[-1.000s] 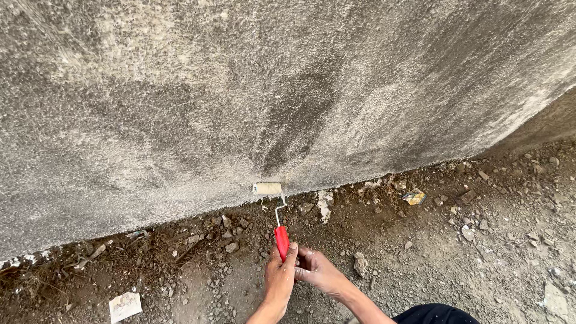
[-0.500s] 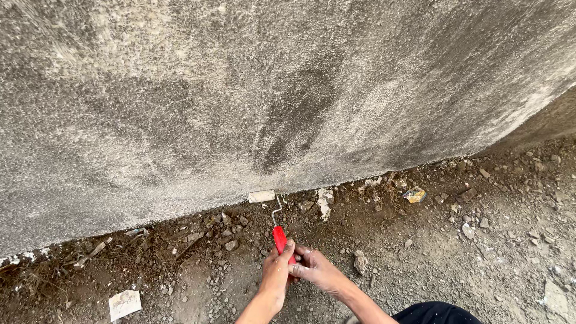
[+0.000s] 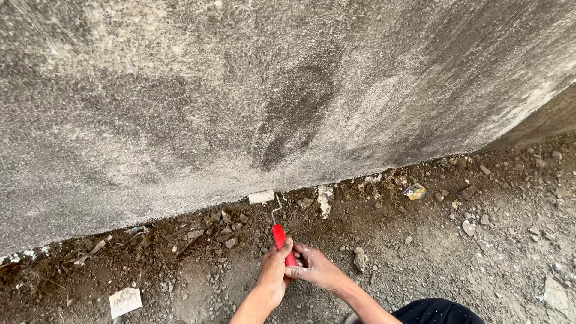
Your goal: The person sits on the ground beside a concrete wall and uses a small paint roller to apply liquid from a bucket onto the wall, leaving dark wet streaks. They roll up and down across different sections of the wall and occasionally touch the wall with a hand.
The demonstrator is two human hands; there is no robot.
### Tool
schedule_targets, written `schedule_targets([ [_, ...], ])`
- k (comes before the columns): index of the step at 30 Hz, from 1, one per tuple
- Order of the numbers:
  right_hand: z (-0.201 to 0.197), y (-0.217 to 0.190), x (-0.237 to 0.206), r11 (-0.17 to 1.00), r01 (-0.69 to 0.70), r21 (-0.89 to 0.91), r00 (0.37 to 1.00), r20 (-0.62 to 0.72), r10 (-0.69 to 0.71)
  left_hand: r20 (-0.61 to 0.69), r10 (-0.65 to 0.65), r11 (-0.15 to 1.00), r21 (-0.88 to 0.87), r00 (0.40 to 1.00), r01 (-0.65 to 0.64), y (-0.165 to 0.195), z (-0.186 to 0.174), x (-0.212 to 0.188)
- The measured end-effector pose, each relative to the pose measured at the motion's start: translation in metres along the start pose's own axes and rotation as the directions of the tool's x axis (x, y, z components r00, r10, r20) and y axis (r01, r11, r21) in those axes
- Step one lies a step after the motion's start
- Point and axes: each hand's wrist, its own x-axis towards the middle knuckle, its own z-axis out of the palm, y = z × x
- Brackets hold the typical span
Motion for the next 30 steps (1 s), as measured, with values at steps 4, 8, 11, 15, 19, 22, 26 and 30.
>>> schedule_targets([
  [4,0.0,0.001,0.001,1.0,-0.012,-0.012,1.0,-0.006,0.012,-0.022,-0.012,1.0,0.007,1.0,0.012,0.003,0.001,-0.001],
  [8,0.001,0.002,0.001,0.999,0.006,-0.043,1.0,-0.027,-0.008,0.018,-0.027,0.999,-0.041,0.999,0.027,0.004,-0.001,0.0],
  [11,0.002,0.001,0.002,1.0,0.005,-0.024,0.999,-0.036,-0.006,0.056,-0.001,0.999,-0.054,0.998,0.004,0.005,-0.005,0.003],
  [15,0.004,-0.002,0.001,0.999,-0.016,0.029,0.998,-0.057,0.017,0.074,0.041,0.998,-0.054,0.996,-0.037,0.005,-0.006,0.002],
  [19,0.004,-0.004,-0.001,1.0,0.003,-0.011,0.997,-0.079,-0.004,0.05,0.024,0.998,-0.066,0.998,-0.021,0.007,-0.003,-0.003],
  [22,0.005,-0.004,-0.001,0.999,-0.022,-0.046,0.995,-0.094,0.018,0.046,0.006,0.999,-0.044,0.999,-0.004,0.01,-0.001,-0.007],
  [26,0.005,-0.002,0.0,1.0,-0.003,-0.018,0.996,-0.094,0.001,0.044,0.01,0.999,-0.036,0.999,-0.009,0.013,0.001,-0.011],
  [30,0.005,-0.003,-0.001,1.0,-0.011,-0.023,0.992,-0.126,0.008,0.039,0.017,0.999,-0.031,0.999,-0.016,0.011,0.001,-0.011],
])
